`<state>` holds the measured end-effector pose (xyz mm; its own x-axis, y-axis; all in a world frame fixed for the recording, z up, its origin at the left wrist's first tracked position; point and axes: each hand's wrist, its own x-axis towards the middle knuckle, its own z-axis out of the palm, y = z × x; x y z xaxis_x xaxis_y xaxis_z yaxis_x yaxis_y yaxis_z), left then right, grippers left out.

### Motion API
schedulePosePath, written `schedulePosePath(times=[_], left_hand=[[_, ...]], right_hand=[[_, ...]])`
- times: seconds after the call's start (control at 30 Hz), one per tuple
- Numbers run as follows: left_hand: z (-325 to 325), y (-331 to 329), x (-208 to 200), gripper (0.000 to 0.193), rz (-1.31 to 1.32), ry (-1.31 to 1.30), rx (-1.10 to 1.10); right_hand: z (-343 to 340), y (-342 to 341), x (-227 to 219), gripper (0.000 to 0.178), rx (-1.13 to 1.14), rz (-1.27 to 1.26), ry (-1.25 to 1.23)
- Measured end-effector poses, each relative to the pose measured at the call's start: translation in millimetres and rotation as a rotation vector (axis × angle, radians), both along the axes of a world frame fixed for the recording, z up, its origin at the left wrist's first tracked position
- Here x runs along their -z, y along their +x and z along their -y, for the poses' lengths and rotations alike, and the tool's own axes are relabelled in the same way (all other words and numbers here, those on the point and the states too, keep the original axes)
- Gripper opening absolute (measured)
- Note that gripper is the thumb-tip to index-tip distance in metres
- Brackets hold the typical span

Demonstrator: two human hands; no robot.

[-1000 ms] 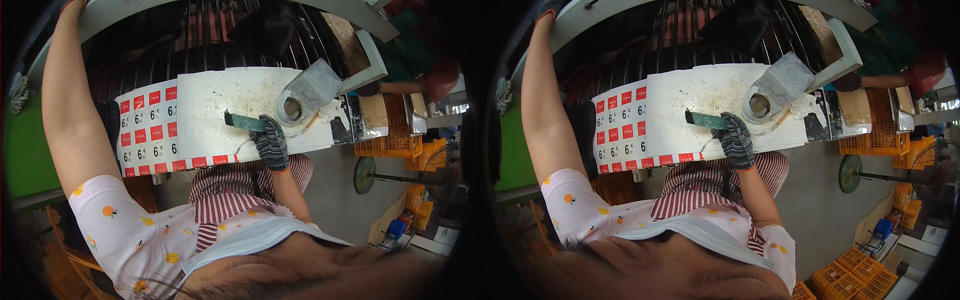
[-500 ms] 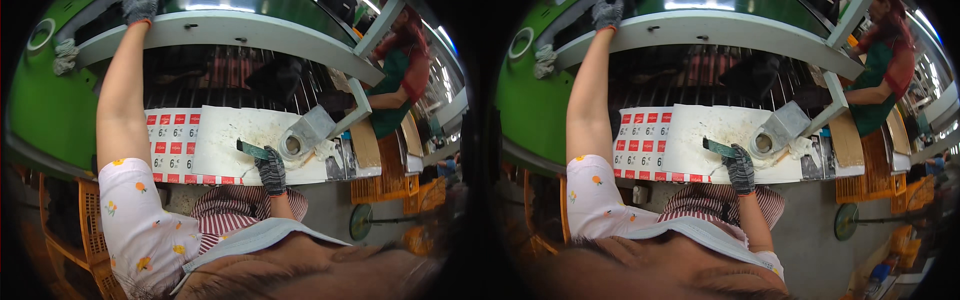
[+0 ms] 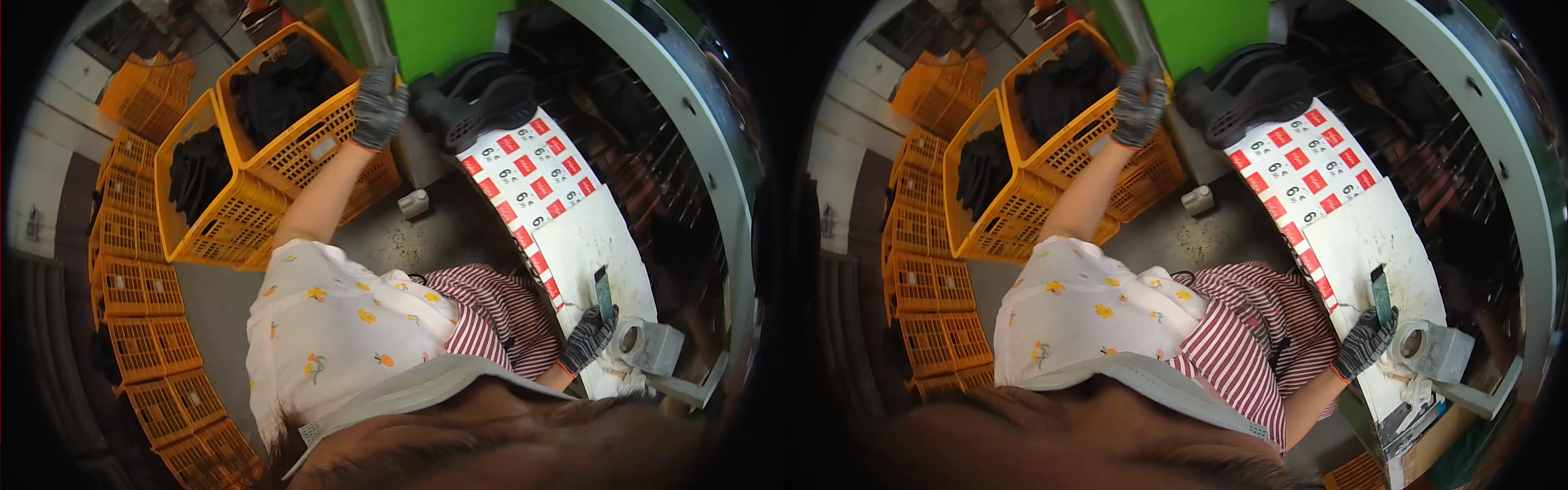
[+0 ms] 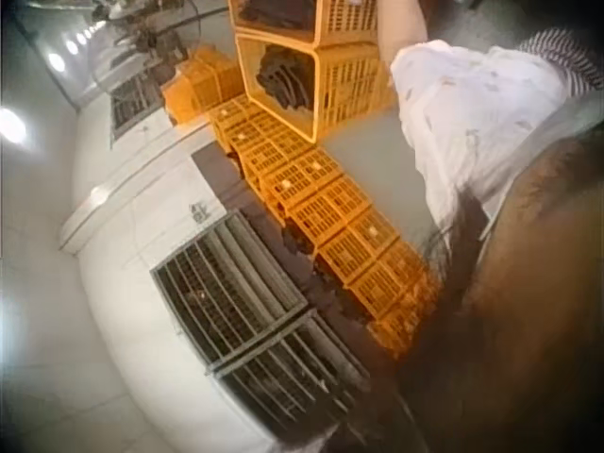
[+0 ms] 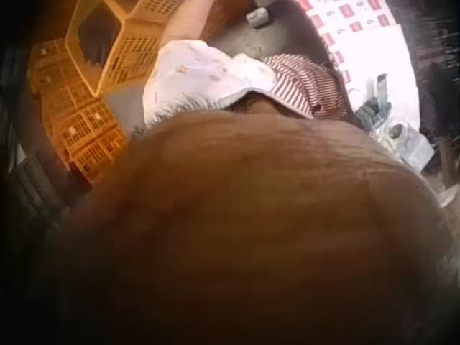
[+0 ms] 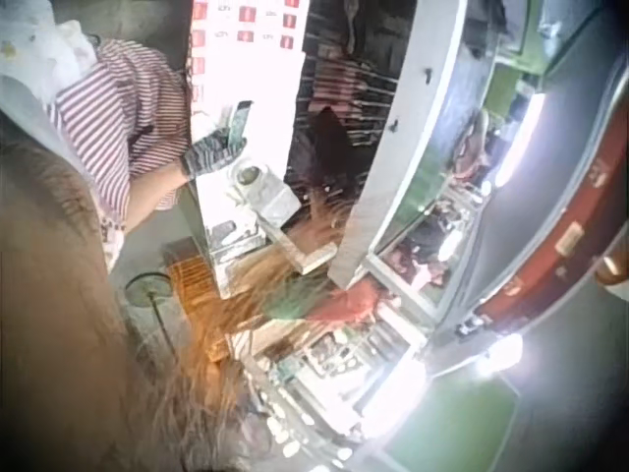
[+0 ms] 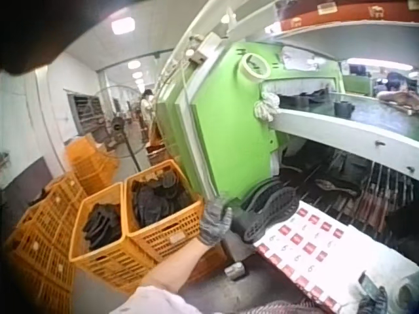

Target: The person applies adhesive from a container onto shoe soles using an applicator tool and places the coated shoe soles onto a conveyor belt.

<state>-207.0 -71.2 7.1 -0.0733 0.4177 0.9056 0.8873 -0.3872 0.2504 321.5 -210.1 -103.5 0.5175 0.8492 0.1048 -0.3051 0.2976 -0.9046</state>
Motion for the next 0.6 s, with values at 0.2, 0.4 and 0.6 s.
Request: schedulePosePath(times=[0.2,0.4,0.6], left_hand=[[40.3,-212.1,62.0,0.047,0.429,0.008,-0.722],[62.8,-345.6,127.5,0.045,0.518,-0.499,-1.215],[40.9,-408.4,184.9,0.038,-0.317,-1.196,-0.905]], right_hand=[[6.4,-21.2,-18.5,0.038,0.166,0.977,-0.222],[9.6,-8.3,4.6,0.037,0.122,0.656,-0.188],[26.7,28.7,34.0,0.037,0.099,0.411,-0.171]])
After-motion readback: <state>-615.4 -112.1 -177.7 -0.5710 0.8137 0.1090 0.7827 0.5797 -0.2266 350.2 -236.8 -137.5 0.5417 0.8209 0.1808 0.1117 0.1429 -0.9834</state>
